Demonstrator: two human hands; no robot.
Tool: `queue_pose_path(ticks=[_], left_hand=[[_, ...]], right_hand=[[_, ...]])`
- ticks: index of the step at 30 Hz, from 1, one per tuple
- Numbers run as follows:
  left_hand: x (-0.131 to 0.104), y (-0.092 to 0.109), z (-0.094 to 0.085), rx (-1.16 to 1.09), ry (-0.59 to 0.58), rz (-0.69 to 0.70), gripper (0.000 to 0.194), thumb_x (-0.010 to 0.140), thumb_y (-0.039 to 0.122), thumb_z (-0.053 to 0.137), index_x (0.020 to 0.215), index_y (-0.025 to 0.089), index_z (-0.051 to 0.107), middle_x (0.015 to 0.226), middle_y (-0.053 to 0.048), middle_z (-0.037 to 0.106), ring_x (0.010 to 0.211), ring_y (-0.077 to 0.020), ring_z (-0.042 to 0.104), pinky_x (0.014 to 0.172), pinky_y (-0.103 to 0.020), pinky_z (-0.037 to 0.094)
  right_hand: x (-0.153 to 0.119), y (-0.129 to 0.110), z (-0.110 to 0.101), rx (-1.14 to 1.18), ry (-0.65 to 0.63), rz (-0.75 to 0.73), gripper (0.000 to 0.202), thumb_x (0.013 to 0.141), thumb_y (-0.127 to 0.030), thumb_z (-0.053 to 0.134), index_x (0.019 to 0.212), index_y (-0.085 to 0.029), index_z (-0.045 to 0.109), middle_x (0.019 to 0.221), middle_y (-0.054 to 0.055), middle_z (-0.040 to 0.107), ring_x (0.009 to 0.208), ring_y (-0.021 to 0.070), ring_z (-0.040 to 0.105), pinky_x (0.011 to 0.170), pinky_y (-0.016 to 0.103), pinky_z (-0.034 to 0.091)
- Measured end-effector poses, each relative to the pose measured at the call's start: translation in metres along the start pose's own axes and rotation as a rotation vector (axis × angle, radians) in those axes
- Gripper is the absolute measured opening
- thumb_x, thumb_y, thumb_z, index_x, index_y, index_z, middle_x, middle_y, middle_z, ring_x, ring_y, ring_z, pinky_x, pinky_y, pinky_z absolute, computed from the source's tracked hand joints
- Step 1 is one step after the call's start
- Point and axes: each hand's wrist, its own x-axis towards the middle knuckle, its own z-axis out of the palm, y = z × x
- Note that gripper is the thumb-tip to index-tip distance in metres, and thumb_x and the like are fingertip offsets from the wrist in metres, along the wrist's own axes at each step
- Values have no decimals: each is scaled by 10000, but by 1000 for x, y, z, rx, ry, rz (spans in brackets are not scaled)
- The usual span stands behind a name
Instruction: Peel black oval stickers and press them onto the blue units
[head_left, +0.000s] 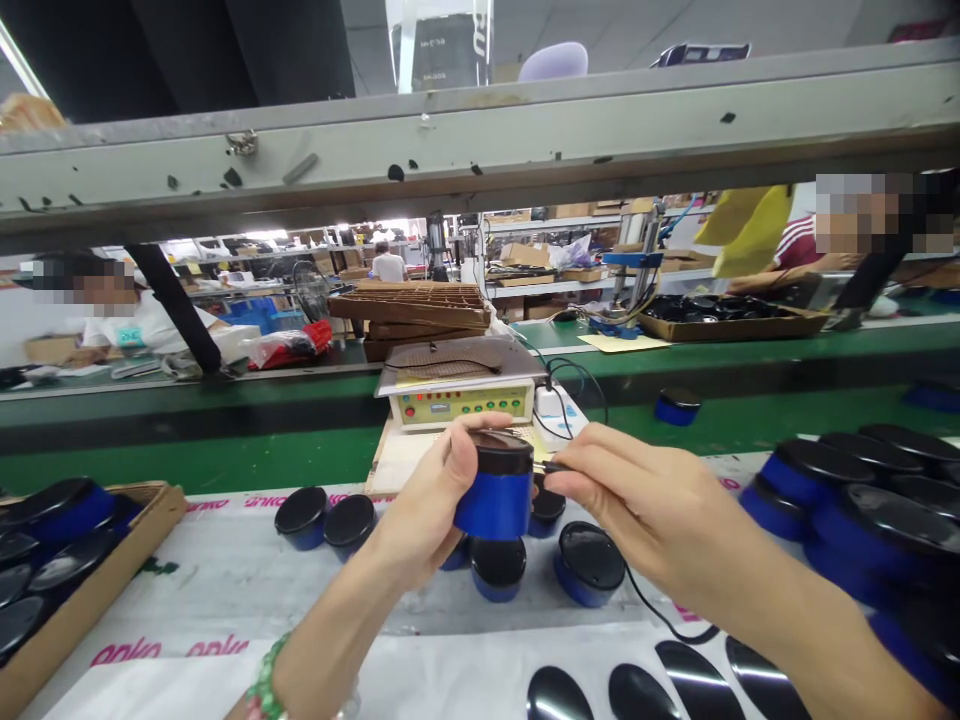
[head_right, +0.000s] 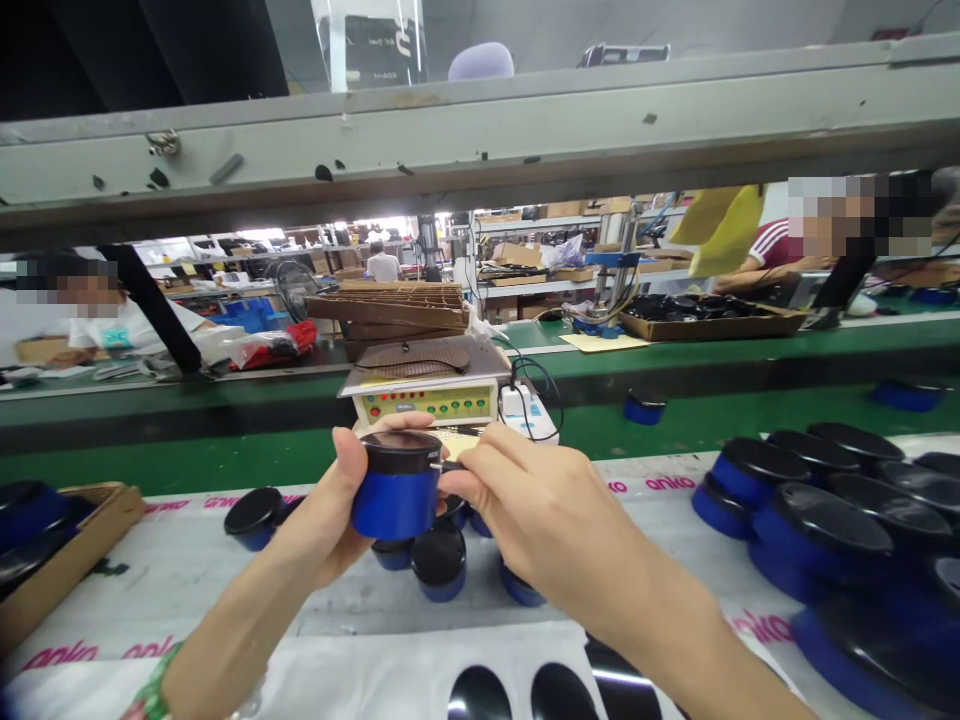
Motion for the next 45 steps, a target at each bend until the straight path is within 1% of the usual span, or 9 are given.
queue_pose_path(ticks=[7, 13, 15, 18, 21, 23, 36, 41, 45], left_hand=[[-4, 4, -7, 506, 32, 277, 611, 716, 718, 574, 1075, 226, 521, 1023, -38, 621, 940, -179, 587, 829, -255, 470], [-11, 16, -12, 800, -53, 261, 595, 784, 475, 686, 1267, 299, 386, 1232, -60, 514, 1074, -205, 569, 892, -313, 516], [-11, 15, -11, 994, 41, 459, 634, 787, 403, 704, 1326, 304, 386, 1290, -85, 416, 1139, -232, 535, 869, -323, 549], [-10, 10, -8, 1240, 223, 970, 632, 796, 204, 709, 1349, 250, 407, 1204, -84, 390, 1162, -234, 519, 933, -363, 546], [-10, 8, -4, 1391, 186, 1353, 509, 792, -13, 630, 1250, 164, 497, 1104, -62, 414, 1257, -268, 451, 1051, -442, 472], [-11, 11, -2, 1468, 113, 1443, 425, 784, -58, 600, 1156, 145, 559, 1074, -54, 419, 1294, -289, 412, 1055, -457, 476], [-12, 18, -5, 1525, -4, 1440, 270, 774, 3, 662, 993, 158, 638, 1001, -27, 391, 1247, -283, 463, 1007, -414, 530], [-11, 25, -11, 1551, -49, 1456, 237, 824, -53, 511, 956, 106, 626, 992, -49, 401, 962, -156, 574, 1037, -449, 495], [-7, 20, -18, 1459, 33, 1373, 262, 791, -37, 574, 987, 131, 619, 1018, -50, 385, 1174, -266, 510, 990, -429, 520]], right_hand=[[-4, -8, 4, -202, 47, -65, 206, 976, -204, 415, 860, -151, 577, 763, 49, 573, 580, 143, 522, 507, 275, 355], [4, 5, 12, 136, 2, 27, 155, 967, -174, 428, 1035, -186, 566, 905, 52, 594, 755, 145, 584, 627, 253, 454], [8, 9, 14, 194, 47, 57, 160, 952, -142, 442, 1045, -198, 560, 902, 43, 592, 781, 145, 579, 650, 251, 463], [11, 9, 19, 248, 123, 79, 140, 939, -112, 440, 929, -208, 542, 855, 23, 589, 773, 137, 570, 651, 236, 459], [10, 6, 21, 277, 112, 99, 141, 944, -121, 425, 886, -215, 513, 839, 7, 586, 757, 129, 567, 644, 226, 453], [9, 5, 22, 286, 84, 98, 141, 945, -121, 408, 939, -214, 514, 852, 8, 586, 759, 129, 567, 650, 228, 453], [7, 7, 30, 273, 50, 12, 189, 900, -68, 399, 996, -214, 471, 911, 19, 585, 810, 136, 555, 717, 234, 465], [5, 6, 32, 283, 0, 29, 138, 914, -115, 450, 1009, -209, 482, 903, 18, 566, 791, 134, 534, 694, 235, 449], [3, 8, 32, 285, -1, 23, 87, 945, -187, 480, 1028, -212, 490, 889, 17, 549, 816, 140, 527, 699, 233, 427]])
